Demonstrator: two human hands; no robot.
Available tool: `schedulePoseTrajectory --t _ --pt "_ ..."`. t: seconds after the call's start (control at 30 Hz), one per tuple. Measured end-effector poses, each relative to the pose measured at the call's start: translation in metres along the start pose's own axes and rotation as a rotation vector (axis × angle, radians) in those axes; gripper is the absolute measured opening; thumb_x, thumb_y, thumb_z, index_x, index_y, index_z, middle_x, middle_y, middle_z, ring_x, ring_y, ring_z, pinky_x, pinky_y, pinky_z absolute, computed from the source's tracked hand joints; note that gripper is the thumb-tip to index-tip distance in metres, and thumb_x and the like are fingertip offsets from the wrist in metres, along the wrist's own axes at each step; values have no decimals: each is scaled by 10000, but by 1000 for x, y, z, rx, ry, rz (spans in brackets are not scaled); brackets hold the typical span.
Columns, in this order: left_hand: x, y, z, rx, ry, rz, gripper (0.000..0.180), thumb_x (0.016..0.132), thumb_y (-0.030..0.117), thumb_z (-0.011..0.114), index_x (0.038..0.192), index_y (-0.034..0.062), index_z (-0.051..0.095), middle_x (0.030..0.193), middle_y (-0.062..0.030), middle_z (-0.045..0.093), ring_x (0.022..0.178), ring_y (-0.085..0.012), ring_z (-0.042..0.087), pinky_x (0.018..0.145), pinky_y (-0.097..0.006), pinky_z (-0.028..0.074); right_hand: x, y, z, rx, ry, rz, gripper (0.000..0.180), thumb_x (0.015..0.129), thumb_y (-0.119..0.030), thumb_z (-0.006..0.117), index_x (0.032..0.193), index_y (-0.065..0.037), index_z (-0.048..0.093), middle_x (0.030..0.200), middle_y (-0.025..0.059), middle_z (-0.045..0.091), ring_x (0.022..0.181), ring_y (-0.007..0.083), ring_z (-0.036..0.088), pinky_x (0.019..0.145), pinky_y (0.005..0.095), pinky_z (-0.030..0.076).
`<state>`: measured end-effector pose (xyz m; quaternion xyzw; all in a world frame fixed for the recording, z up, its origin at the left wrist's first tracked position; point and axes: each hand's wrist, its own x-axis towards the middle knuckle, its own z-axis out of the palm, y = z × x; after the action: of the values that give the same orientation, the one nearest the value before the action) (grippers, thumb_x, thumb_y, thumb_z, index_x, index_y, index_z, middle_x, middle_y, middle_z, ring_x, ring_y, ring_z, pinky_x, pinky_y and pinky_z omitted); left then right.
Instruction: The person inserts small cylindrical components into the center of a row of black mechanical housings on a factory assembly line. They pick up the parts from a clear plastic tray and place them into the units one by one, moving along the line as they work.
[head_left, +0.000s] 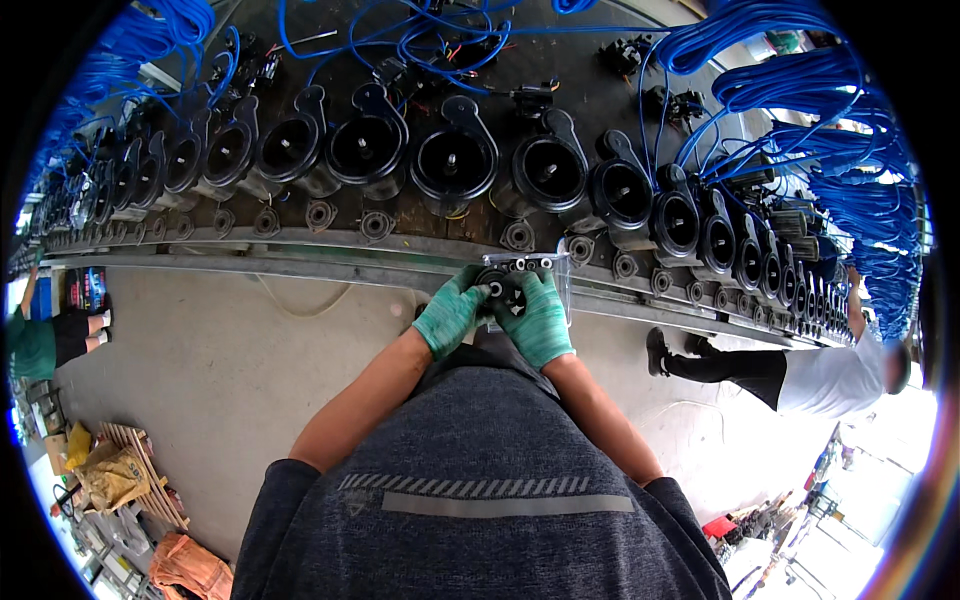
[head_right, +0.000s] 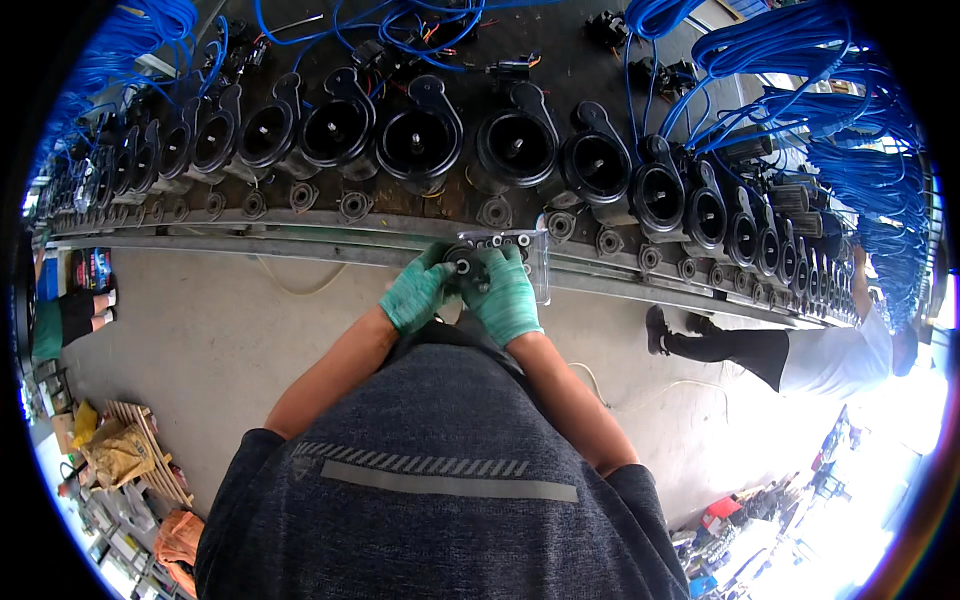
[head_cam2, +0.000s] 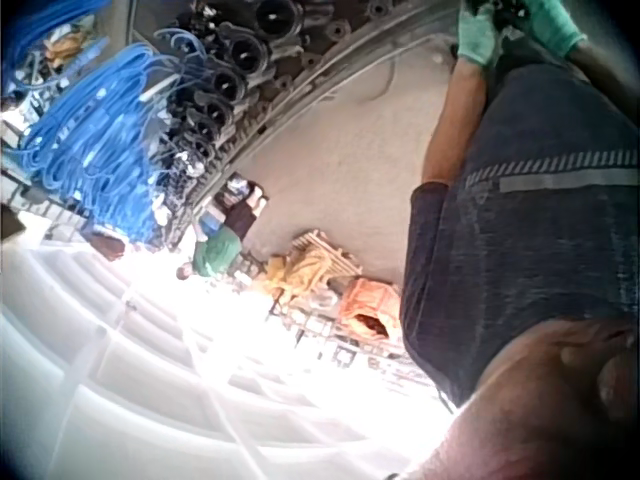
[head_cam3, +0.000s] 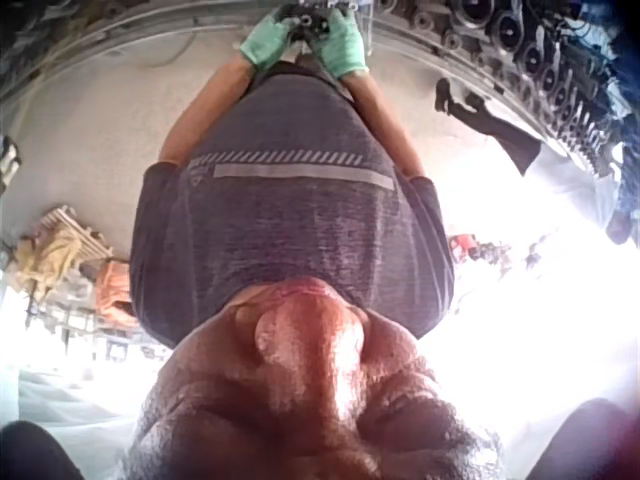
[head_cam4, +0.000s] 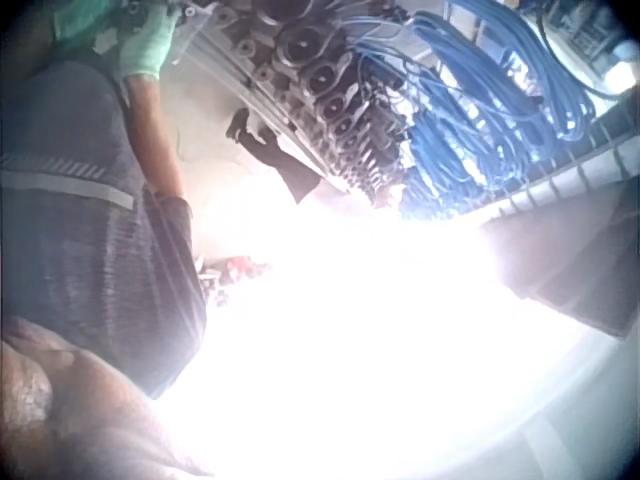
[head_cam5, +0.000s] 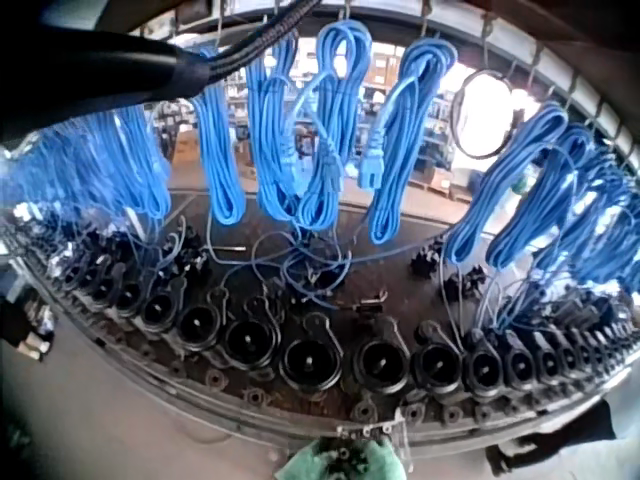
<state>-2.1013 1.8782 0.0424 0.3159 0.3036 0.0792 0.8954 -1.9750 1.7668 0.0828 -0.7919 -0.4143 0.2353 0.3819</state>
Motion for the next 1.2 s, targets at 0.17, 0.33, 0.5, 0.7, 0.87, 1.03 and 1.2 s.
schedulePoseTrajectory --t 0.17,0.33,0.5,0.7,0.87,1.03,1.2 --pt "-10 8 26 27 1 71 478 1020 22 509 1485 27 403 1349 -115 567 1214 -217 590 1019 -364 550 7 11 -23 204 -76 219 348 873 -84 755 1192 -16 635 1049 94 682 895 171 647 788 316 551" --pt "-7 -1 43 74 55 47 492 1013 -10 518 1488 25 392 1343 -109 569 1225 -219 585 1054 -374 540 18 34 -37 265 -263 283 327 905 -113 732 1190 28 654 1058 120 742 946 181 687 867 320 552" --pt "-2 -12 49 341 62 136 510 982 -72 523 1470 22 407 1319 -112 586 1198 -194 589 1022 -331 536 24 28 -58 222 -392 272 382 888 -157 741 1210 28 649 1082 150 738 987 221 701 899 336 550" --pt "7 -23 54 579 182 177 455 959 -87 545 1405 -13 491 1275 -110 629 1161 -182 609 1004 -311 532 23 36 -44 182 -395 338 396 841 -150 746 1181 17 632 1083 166 738 1003 267 717 888 362 558" --pt "5 -15 53 550 265 259 418 932 -83 570 1342 -3 556 1192 -107 679 1061 -166 652 931 -300 551 17 42 -34 354 -332 282 413 889 -164 730 1234 7 582 1112 143 713 999 225 696 841 347 561" --pt "1 83 70 1029 498 943 278 891 -20 658 1162 38 681 1096 -107 733 956 -226 722 832 -343 590 17 15 -74 854 -223 310 491 975 -118 659 1417 -80 449 1121 60 634 859 136 616 686 275 532" --pt "42 163 13 1863 702 1136 283 902 144 674 1182 108 693 1164 -90 718 1019 -319 689 967 -436 531 9 101 -55 678 -115 333 300 971 -91 654 1258 -20 606 1016 34 669 856 102 606 742 264 527"
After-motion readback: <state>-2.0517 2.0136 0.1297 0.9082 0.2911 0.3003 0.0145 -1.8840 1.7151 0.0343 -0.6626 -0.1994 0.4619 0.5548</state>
